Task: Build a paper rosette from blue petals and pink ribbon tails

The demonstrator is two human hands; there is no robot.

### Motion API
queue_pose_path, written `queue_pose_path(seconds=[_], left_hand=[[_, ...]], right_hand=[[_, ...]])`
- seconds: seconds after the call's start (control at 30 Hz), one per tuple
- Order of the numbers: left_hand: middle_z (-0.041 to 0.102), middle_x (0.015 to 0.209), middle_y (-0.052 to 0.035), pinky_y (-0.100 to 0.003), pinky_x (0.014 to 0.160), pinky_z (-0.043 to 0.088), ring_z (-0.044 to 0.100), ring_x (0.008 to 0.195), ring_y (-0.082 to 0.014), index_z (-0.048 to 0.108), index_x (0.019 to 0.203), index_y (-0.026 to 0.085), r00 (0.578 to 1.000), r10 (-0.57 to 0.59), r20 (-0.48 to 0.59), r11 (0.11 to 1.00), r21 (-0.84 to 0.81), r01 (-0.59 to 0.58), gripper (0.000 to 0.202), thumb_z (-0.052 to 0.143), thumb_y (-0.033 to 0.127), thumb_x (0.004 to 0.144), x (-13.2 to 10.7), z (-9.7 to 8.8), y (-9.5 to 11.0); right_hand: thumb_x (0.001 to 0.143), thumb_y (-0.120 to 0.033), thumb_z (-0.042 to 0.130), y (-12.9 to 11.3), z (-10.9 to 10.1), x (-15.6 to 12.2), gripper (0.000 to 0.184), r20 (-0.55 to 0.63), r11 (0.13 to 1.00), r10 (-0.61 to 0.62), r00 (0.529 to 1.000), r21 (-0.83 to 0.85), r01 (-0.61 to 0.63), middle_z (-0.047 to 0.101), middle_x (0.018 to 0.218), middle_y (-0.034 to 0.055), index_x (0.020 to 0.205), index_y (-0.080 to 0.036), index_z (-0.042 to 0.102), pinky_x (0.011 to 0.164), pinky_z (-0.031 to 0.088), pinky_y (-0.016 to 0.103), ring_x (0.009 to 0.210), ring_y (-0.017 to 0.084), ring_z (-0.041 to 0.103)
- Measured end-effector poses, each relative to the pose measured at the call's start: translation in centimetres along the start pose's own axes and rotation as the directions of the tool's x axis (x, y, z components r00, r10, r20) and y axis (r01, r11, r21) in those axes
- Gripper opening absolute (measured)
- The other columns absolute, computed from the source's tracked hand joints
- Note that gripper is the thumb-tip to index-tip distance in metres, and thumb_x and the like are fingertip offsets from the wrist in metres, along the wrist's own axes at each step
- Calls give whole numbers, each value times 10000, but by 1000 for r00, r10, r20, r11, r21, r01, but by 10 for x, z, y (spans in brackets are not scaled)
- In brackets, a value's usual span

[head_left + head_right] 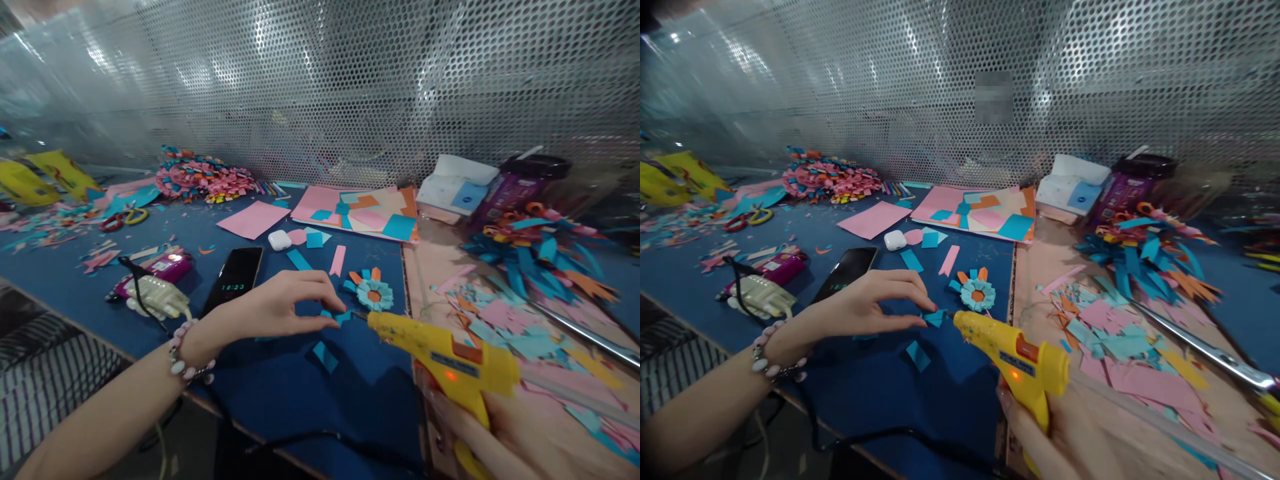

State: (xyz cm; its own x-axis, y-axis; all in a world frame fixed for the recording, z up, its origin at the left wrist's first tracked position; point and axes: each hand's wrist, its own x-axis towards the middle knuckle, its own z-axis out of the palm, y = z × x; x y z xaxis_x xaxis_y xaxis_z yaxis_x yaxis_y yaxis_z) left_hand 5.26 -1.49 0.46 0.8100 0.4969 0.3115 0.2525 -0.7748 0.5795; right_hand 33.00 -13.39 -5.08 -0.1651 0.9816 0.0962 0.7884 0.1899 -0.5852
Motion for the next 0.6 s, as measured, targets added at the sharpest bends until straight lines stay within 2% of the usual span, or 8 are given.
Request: queue_pose_path(seconds=[0.2,0.3,0.5,0.6], left_hand=[[642,948,-66,-246,786,501,613,868,-139,663,1012,158,1000,9,1,1000,1,-9,175,628,216,851,0,0,-1],[642,944,-65,-245,782,500,611,864,-139,658,1013,159,1000,15,1,1000,-2,-15,171,625,206,852,0,0,-1],[643,939,-62,-239,787,493,610,868,-133,660,1004,147,1000,16,7,1000,8,-16,164,628,193,849,0,0,0],[642,942,-62,-238,787,492,607,867,-129,660,1007,142,1000,18,10,1000,12,-18,169,630,195,850,0,0,0]], right_hand=[[887,-402,479,-1,0,0,330,35,997,18,999,72,-21,701,1114,17,1092,-226,669,853,557,263,1006,240,667],[879,-410,485,-2,0,0,336,34,995,32,999,93,-35,714,1077,3,1108,-241,664,857,562,280,999,238,670],[860,-413,486,-15,-5,5,329,12,992,33,999,123,-34,727,1037,31,1032,-235,702,774,595,291,909,255,700],[829,-417,510,-21,-8,8,292,-40,991,32,999,129,-27,746,958,30,924,-245,725,745,601,299,866,264,708]])
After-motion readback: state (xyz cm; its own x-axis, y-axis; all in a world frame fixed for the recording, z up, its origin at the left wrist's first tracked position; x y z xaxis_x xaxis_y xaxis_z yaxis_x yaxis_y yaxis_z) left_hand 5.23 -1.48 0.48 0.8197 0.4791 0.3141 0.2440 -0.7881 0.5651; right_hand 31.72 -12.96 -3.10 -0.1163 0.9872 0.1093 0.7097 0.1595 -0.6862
